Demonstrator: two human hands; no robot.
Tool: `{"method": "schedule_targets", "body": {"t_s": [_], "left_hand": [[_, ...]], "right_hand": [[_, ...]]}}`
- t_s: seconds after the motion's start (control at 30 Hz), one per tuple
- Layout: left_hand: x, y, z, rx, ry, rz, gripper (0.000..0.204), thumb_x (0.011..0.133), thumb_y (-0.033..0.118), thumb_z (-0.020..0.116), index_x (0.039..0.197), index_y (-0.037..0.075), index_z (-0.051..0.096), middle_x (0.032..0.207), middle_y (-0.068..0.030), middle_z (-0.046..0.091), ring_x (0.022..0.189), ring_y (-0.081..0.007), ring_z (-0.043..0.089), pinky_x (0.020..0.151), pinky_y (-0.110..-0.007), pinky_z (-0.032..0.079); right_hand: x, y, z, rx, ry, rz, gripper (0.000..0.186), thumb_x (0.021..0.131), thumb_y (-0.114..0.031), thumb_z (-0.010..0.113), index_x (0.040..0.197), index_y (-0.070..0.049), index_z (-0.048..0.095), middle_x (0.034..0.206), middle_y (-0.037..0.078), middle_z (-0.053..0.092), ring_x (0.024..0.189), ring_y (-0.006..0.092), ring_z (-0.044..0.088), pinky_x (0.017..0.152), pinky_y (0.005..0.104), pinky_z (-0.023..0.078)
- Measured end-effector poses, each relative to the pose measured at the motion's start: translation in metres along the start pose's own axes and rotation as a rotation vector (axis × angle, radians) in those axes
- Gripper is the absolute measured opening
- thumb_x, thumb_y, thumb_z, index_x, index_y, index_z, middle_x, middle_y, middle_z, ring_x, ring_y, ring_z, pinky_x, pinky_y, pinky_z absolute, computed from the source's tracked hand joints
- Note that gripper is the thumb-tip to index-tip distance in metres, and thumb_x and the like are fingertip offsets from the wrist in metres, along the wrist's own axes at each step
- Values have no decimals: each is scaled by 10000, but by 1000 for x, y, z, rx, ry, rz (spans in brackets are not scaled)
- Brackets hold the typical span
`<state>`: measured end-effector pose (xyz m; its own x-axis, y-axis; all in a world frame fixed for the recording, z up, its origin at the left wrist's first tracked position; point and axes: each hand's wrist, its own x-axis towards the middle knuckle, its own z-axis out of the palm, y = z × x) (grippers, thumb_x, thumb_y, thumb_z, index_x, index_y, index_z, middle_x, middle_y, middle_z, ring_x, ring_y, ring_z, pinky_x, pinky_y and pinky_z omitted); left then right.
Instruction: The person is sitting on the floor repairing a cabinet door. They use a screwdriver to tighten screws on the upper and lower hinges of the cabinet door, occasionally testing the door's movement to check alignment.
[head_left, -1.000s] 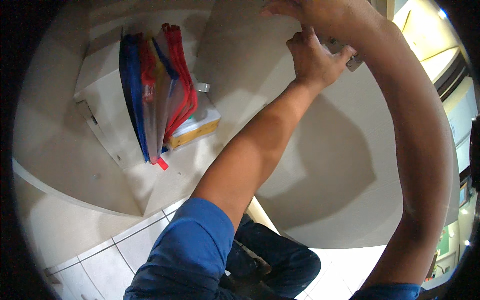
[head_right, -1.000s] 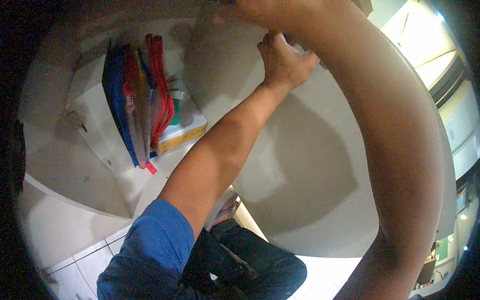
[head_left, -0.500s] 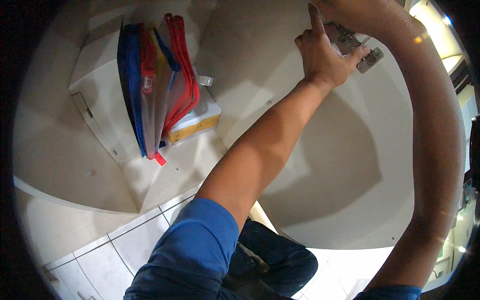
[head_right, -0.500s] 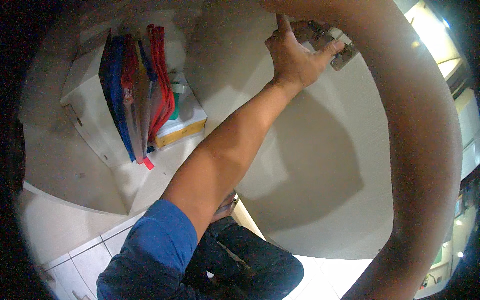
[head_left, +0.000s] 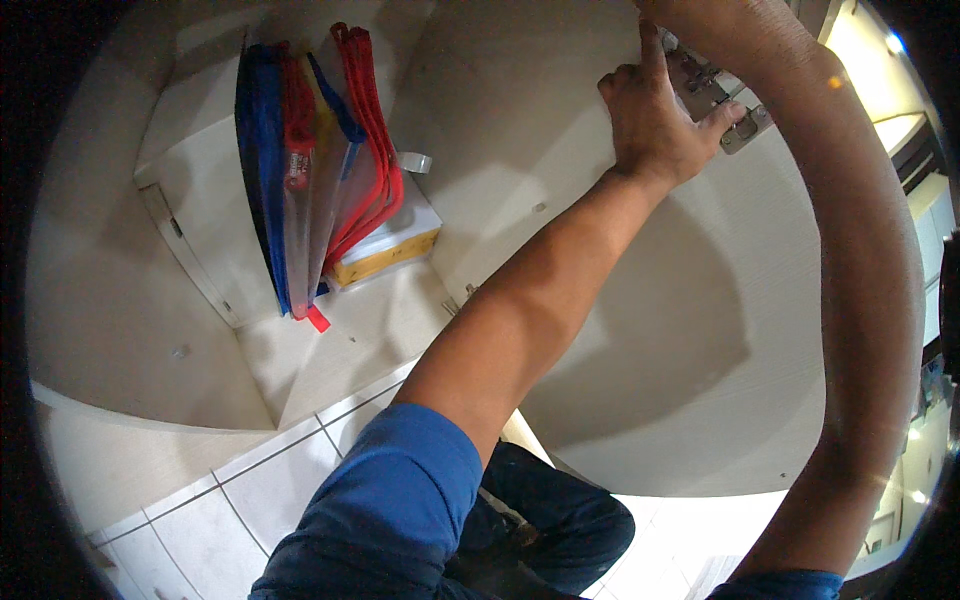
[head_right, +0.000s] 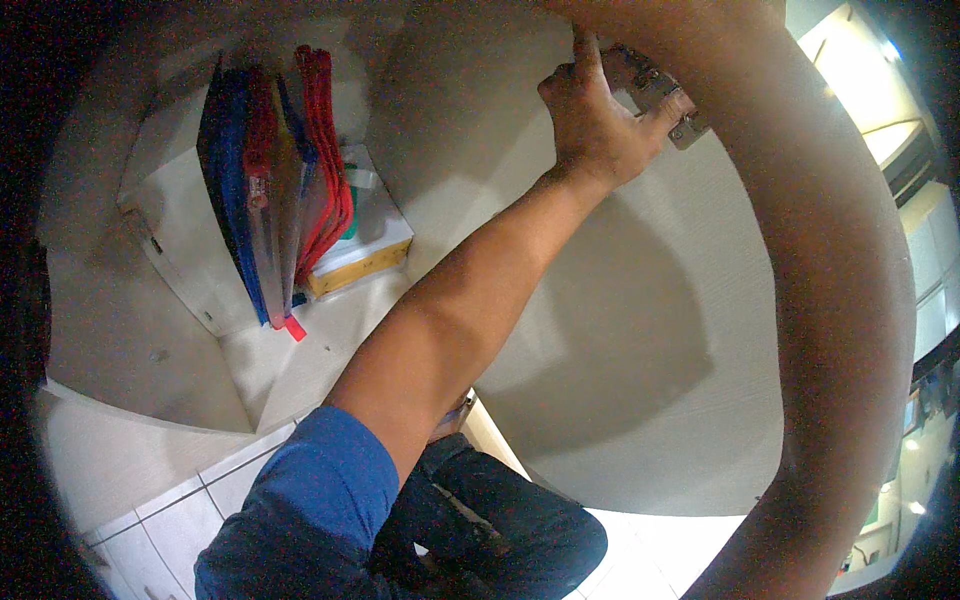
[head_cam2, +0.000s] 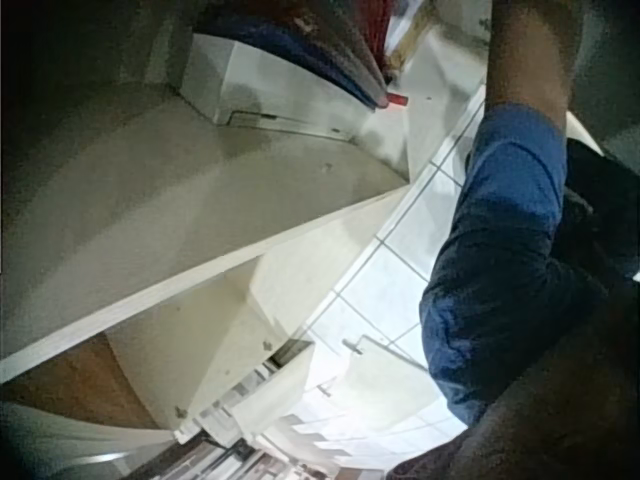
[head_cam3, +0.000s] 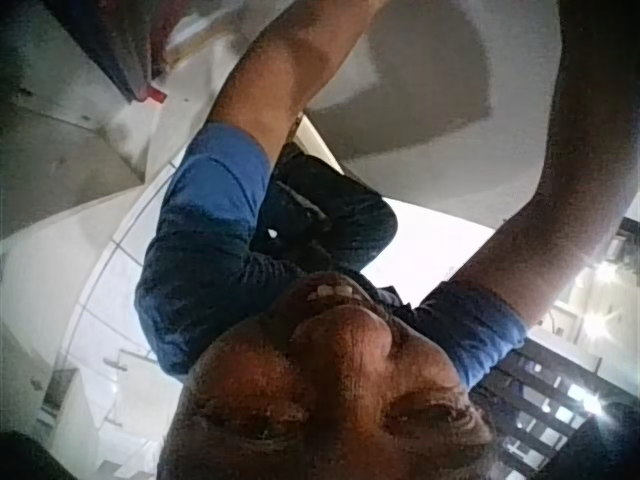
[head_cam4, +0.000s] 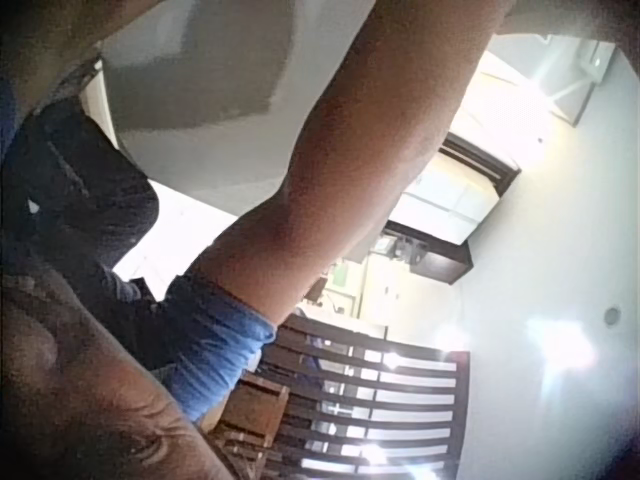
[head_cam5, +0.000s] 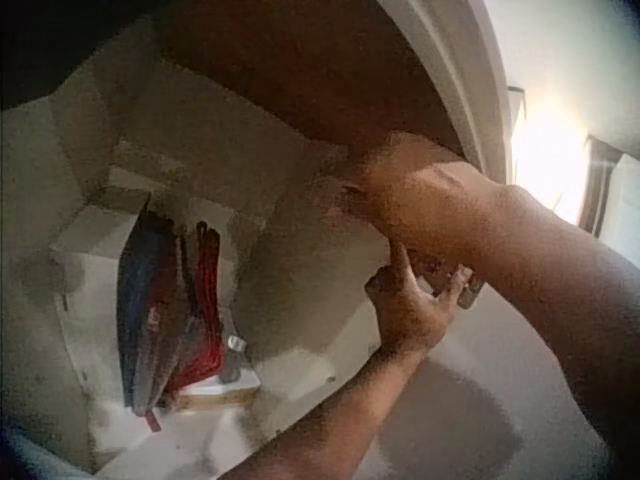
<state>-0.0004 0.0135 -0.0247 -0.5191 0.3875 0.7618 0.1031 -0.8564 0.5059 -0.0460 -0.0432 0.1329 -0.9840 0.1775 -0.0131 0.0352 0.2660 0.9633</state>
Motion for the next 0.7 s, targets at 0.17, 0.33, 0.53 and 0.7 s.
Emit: {"method": "schedule_targets", "body": {"t_s": [0.17,0.33,0.53,0.7], "left_hand": [[-1,16,17,-12,16,2,1202,652,370,860,1494,-77,128,1061,-198,640,932,-355,574,911,-475,344],[0,11,8,45,-13,-28,1231,635,385,863,1494,-85,118,1054,-197,645,915,-353,583,901,-471,351],[3,9,9,20,15,-7,1236,628,374,865,1496,-81,111,1034,-179,655,905,-350,593,871,-475,361],[5,7,5,2,-20,6,1214,624,365,869,1491,-68,137,1008,-180,659,899,-346,593,872,-466,361]], "right_hand": [[18,-11,-42,188,-452,436,427,944,-155,593,1351,-45,522,1046,202,677,908,305,679,789,422,549],[19,-6,-21,26,-449,245,442,934,-178,612,1333,-13,520,998,215,676,900,317,678,789,417,548],[17,-3,-28,-49,-548,198,435,931,-198,614,1306,7,537,1038,214,668,946,334,667,823,425,538],[17,-6,-23,124,-420,288,422,923,-181,615,1293,12,546,1071,211,662,965,337,664,836,427,534]]}}
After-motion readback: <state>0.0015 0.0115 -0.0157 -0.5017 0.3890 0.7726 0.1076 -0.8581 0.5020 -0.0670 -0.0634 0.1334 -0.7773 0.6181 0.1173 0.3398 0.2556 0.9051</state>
